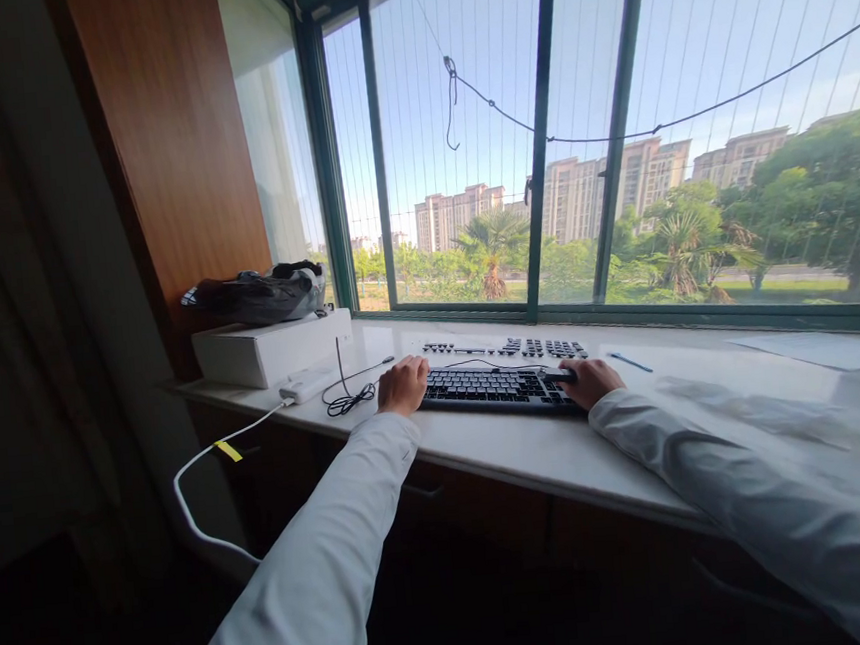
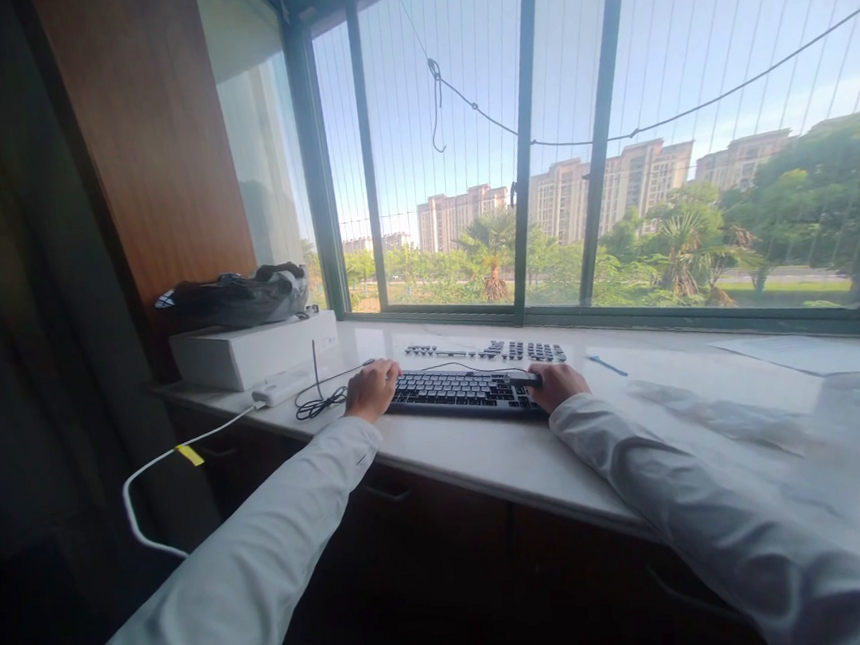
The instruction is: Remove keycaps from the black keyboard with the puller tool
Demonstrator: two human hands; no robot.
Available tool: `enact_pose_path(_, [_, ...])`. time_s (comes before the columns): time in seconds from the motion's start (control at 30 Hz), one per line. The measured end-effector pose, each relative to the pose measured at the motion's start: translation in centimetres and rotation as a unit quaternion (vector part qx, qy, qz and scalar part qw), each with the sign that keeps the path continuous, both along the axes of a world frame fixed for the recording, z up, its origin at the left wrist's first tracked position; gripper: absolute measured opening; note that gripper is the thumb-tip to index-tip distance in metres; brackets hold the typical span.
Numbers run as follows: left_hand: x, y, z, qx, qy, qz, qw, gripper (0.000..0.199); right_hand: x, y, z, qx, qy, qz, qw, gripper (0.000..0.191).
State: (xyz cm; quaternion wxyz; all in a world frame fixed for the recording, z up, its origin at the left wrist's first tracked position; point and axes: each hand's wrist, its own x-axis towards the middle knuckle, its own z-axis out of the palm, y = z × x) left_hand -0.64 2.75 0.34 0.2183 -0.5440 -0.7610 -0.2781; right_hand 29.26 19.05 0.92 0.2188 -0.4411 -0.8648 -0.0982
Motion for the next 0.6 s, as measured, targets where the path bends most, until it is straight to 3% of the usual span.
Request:
enact_pose_path(0.27, [0.43,-0.35,0.04,0.005,0.000,-0.028,1.000,0.038,-0.01,0.97,-0.57,0.009,0.017,0.012,1.000,0.033])
enact_pose_path(0.6, [-0.29,0.13,-0.21,-0.018,-0.048,0.009,0.999,0.056,-0.12,0.65,-0.41,0.002,0.014,0.007,1.000,0.030])
